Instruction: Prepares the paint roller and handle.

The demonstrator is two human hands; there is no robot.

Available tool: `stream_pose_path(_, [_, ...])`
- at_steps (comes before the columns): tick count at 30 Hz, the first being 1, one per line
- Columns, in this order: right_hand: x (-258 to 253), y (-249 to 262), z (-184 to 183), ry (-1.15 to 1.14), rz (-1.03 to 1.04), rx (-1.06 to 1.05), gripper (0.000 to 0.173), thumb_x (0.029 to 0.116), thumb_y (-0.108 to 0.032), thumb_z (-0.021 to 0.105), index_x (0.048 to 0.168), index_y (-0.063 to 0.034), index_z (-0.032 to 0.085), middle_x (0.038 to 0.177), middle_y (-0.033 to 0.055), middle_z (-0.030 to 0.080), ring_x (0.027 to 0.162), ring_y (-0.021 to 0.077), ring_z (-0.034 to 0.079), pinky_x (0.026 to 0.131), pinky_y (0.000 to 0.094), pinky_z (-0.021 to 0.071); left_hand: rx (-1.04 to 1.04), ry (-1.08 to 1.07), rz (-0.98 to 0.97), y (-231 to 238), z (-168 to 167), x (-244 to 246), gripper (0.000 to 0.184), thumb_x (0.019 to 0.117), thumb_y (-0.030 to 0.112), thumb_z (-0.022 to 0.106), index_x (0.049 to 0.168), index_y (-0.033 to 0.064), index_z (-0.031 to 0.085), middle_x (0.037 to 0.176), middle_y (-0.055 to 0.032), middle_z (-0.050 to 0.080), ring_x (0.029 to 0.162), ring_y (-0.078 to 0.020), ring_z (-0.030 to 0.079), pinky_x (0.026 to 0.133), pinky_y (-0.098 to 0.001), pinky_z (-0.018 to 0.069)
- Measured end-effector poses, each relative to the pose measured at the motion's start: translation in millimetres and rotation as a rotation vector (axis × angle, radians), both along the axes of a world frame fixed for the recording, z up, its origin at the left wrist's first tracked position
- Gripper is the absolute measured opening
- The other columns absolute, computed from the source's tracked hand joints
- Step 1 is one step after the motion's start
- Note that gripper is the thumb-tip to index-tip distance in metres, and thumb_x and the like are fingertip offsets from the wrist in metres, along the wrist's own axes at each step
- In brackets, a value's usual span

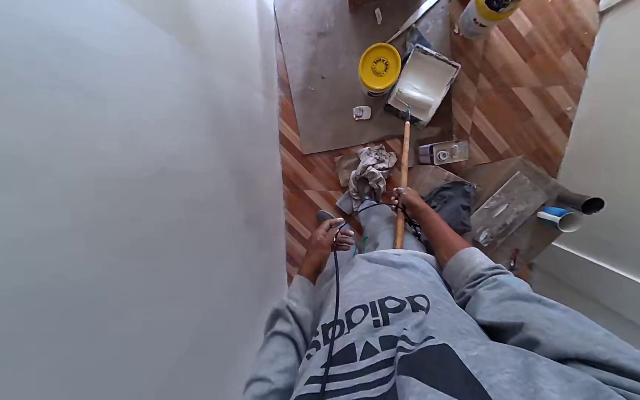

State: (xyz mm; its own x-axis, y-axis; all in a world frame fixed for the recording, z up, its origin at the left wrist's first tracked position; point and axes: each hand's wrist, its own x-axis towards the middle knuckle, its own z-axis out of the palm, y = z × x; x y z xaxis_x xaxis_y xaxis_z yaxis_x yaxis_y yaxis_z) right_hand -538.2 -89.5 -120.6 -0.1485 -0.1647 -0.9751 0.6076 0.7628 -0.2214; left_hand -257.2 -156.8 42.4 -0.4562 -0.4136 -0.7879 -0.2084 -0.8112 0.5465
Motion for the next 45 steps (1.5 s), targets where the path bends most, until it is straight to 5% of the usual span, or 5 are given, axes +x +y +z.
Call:
stream_pose_path(4, [-10.2, 6.0, -4.0, -0.047, 0.063, -0.027, 0.022, 0.1099, -0.025, 0.045, 0.119, -0.0066, 0.053, 0.077, 0.0048, 0.054, 0.056, 0.0143, 0.054, 0.055, 0.0318, 0.0536, 0.305, -0.079, 0.093, -8.5, -36.1, -23.3, 0.053, 0.1141, 0.037, 0.025, 0.137, -0.0045, 0.049, 0.104, -0.0233, 0.072, 0.086, -0.0332, 0.075, 0.076, -0.0443, 0.0635])
stream_pose_path(24, [73.0, 21.2, -75.0, 0.105, 0.472, 0.208, 0.039, 0.0969, -0.016, 0.064, 0.127, 0.0067, 0.057, 0.109, 0.0223, 0.066, 0.090, 0.0308, 0.068, 0.081, 0.0500, 0.0583, 0.030, -0.396, 0.030, 5.7, -61.0, 78.0, 0.033, 0.1092, 0.018, 0.049, 0.135, -0.0007, 0.056, 0.101, -0.0166, 0.075, 0.083, -0.0243, 0.075, 0.077, -0.0370, 0.0620])
stream_pose_path(30, [41.6, -20.5, -58.4, 0.344, 0.956, 0.162, 0.084, 0.0815, -0.028, 0.084, 0.147, 0.0018, 0.041, 0.130, 0.0301, 0.061, 0.121, 0.0461, 0.060, 0.100, 0.0643, 0.0493, 0.005, -0.320, -0.222, 15.4, -46.3, 93.1, 0.025, 0.1073, 0.017, 0.053, 0.114, -0.0017, 0.068, 0.091, -0.0079, 0.075, 0.078, -0.0161, 0.073, 0.074, -0.0315, 0.0616])
stream_pose_path(37, [43.1, -43.0, 36.0, -0.364, 1.075, -0.648, 0.056, 0.1104, -0.044, 0.034, 0.131, -0.0021, 0.064, 0.122, 0.0147, 0.070, 0.113, 0.0243, 0.067, 0.103, 0.0466, 0.0505, -0.031, 0.067, -0.247, 1.7, 46.8, 64.3, 0.064, 0.1087, 0.050, 0.032, 0.098, 0.0030, 0.074, 0.085, -0.0021, 0.074, 0.075, -0.0112, 0.070, 0.072, -0.0289, 0.0595])
stream_pose_path(45, [44.9, -27.0, 61.3, -0.376, 1.279, -0.903, 0.045, 0.0990, -0.025, 0.064, 0.141, -0.0105, 0.062, 0.134, 0.0166, 0.062, 0.124, 0.0271, 0.058, 0.107, 0.0478, 0.0460, -0.077, 0.022, -0.432, -18.7, 72.1, 23.7, 0.021, 0.0977, 0.023, 0.070, 0.095, 0.0036, 0.076, 0.082, -0.0010, 0.073, 0.073, -0.0074, 0.067, 0.070, -0.0251, 0.0576])
